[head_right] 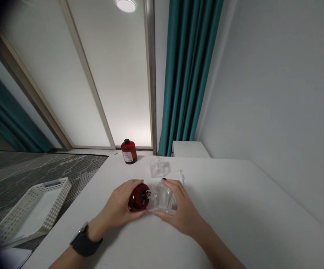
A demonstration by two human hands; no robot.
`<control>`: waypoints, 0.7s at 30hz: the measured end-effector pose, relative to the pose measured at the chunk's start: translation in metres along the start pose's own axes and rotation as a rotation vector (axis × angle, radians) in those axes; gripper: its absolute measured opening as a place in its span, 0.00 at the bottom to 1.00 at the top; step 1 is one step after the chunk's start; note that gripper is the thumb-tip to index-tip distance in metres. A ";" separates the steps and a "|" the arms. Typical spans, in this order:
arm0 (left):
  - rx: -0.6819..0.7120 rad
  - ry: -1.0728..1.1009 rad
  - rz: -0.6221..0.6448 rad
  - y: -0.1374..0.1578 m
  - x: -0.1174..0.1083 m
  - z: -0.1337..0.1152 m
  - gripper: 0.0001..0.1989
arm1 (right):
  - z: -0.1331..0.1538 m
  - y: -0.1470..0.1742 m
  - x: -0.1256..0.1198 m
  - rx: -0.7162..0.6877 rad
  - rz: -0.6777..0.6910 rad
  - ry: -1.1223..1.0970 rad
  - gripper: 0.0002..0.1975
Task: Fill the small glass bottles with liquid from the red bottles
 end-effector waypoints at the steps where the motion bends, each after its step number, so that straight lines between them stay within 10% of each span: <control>1: 0.001 -0.001 0.002 0.000 0.000 0.000 0.36 | 0.000 0.000 0.000 -0.002 0.004 -0.002 0.37; 21: -0.045 0.061 -0.031 0.001 -0.003 0.002 0.36 | 0.015 -0.019 -0.009 -0.011 0.099 0.009 0.35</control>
Point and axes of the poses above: each hand's wrist, its own y-axis away from the middle knuckle, its own x-axis out of the palm, z = x × y, the point moved 5 cm from there along -y, towards the middle knuckle, and after that the axes turned 7 degrees about x, right-handed, at the moved point
